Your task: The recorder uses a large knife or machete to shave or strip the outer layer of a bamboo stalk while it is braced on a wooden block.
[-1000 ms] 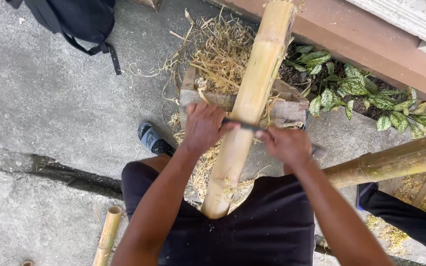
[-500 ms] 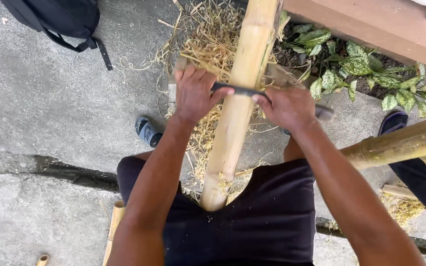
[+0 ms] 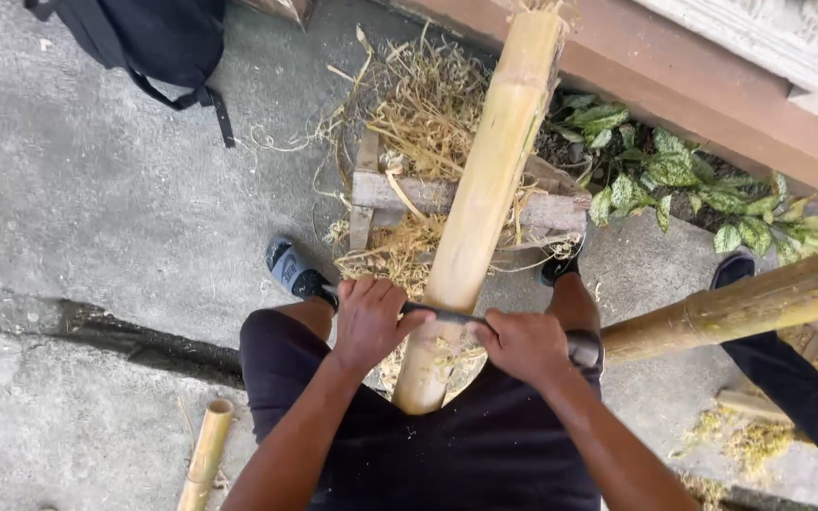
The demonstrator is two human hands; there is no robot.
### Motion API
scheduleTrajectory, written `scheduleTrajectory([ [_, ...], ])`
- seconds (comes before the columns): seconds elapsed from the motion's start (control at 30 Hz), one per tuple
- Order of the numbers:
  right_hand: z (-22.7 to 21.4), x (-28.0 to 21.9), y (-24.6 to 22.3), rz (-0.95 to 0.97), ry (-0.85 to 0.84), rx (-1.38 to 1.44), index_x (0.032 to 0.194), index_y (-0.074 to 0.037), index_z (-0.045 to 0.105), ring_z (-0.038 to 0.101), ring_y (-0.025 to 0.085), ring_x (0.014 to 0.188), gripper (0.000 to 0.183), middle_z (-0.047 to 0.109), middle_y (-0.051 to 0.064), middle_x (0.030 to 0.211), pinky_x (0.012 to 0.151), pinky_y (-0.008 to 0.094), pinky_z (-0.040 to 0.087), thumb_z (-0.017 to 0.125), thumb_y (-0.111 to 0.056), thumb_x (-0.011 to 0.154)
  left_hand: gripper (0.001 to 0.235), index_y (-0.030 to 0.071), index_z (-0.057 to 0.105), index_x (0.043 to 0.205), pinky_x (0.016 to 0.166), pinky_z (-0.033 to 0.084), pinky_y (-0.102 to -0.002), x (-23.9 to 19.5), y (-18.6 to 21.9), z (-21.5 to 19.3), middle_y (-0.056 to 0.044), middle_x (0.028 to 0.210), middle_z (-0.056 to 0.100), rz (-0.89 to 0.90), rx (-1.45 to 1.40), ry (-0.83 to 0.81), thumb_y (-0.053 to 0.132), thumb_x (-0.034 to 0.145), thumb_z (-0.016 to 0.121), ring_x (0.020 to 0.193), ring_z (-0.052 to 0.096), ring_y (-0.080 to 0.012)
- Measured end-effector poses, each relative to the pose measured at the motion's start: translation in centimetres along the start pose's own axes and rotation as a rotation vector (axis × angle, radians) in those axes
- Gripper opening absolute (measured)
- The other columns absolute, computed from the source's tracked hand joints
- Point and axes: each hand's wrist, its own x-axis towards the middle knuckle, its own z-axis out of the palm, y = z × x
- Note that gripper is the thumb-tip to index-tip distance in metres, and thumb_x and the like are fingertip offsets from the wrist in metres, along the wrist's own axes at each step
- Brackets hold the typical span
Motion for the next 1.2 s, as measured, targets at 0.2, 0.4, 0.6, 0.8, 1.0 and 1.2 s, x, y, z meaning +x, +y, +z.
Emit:
scheduleTrajectory([
  [0.2, -2.7, 8.1, 7.1, 0.124, -0.267, -0.159, 0.073, -0.023, 0.061, 0.042, 0.010, 0.035, 0.053, 0.043, -0.007, 0.047, 0.031, 0.031, 0.035, 0.041, -0.062, 0.103, 0.062, 0.015, 0.068, 0.080, 0.083, 0.033, -0.041, 11.3, -1.3, 2.4, -0.002, 0.082, 0.060, 0.040, 0.106, 0.031, 0.072, 0.094, 0.050, 0.084, 0.049, -0.0204],
  [0.4, -6.0, 17.0, 16.0, 0.037, 0.121, -0.219, 0.076, -0.020, 0.064, 0.040, 0.011, 0.034, 0.053, 0.044, -0.005, 0.048, 0.032, 0.032, 0.033, 0.049, -0.060, 0.108, 0.060, 0.016, 0.068, 0.078, 0.080, 0.032, -0.041, 26.1, -2.3, 3.6, 0.000, 0.078, 0.057, 0.064, 0.065, 0.021, 0.074, 0.087, 0.055, 0.081, 0.046, -0.0209],
  [0.6, -5.8, 18.4, 17.7, 0.022, 0.091, -0.285, 0.074, -0.018, 0.060, 0.041, 0.012, 0.037, 0.067, 0.041, -0.003, 0.050, 0.036, 0.033, 0.036, 0.041, -0.067, 0.116, 0.071, 0.015, 0.065, 0.080, 0.082, 0.032, -0.041, 28.0, -3.9, 4.7, -0.001, 0.079, 0.056, 0.216, 0.134, 0.162, 0.081, 0.096, 0.044, 0.084, 0.046, -0.0212],
  [0.8, -4.4, 14.2, 12.1, 0.005, 0.104, -0.258, 0.076, -0.019, 0.061, 0.042, 0.012, 0.036, 0.065, 0.043, -0.004, 0.050, 0.032, 0.034, 0.038, 0.034, -0.067, 0.110, 0.071, 0.015, 0.064, 0.079, 0.082, 0.031, -0.042, 21.1, -3.5, 3.4, -0.002, 0.077, 0.054, 0.189, 0.111, 0.142, 0.080, 0.095, 0.040, 0.083, 0.045, -0.0226],
  [1.0, -1.9, 8.0, 6.7, 0.018, 0.040, -0.183, 0.072, -0.019, 0.060, 0.043, 0.012, 0.036, 0.064, 0.045, -0.004, 0.049, 0.033, 0.034, 0.040, 0.035, -0.067, 0.106, 0.068, 0.014, 0.065, 0.081, 0.084, 0.031, -0.043, 12.4, -1.7, 1.0, -0.002, 0.079, 0.055, 0.134, 0.049, 0.129, 0.077, 0.096, 0.044, 0.085, 0.046, -0.0219],
  [1.2, 1.2, -1.0, 0.2, 0.006, 0.067, -0.015, 0.065, -0.017, 0.058, 0.048, 0.015, 0.032, 0.048, 0.049, -0.002, 0.043, 0.034, 0.036, 0.043, 0.058, -0.051, 0.099, 0.058, 0.013, 0.066, 0.080, 0.081, 0.032, -0.043, 1.5, 0.2, -0.8, -0.002, 0.076, 0.055, 0.081, 0.057, 0.002, 0.069, 0.093, 0.055, 0.080, 0.048, -0.0215],
])
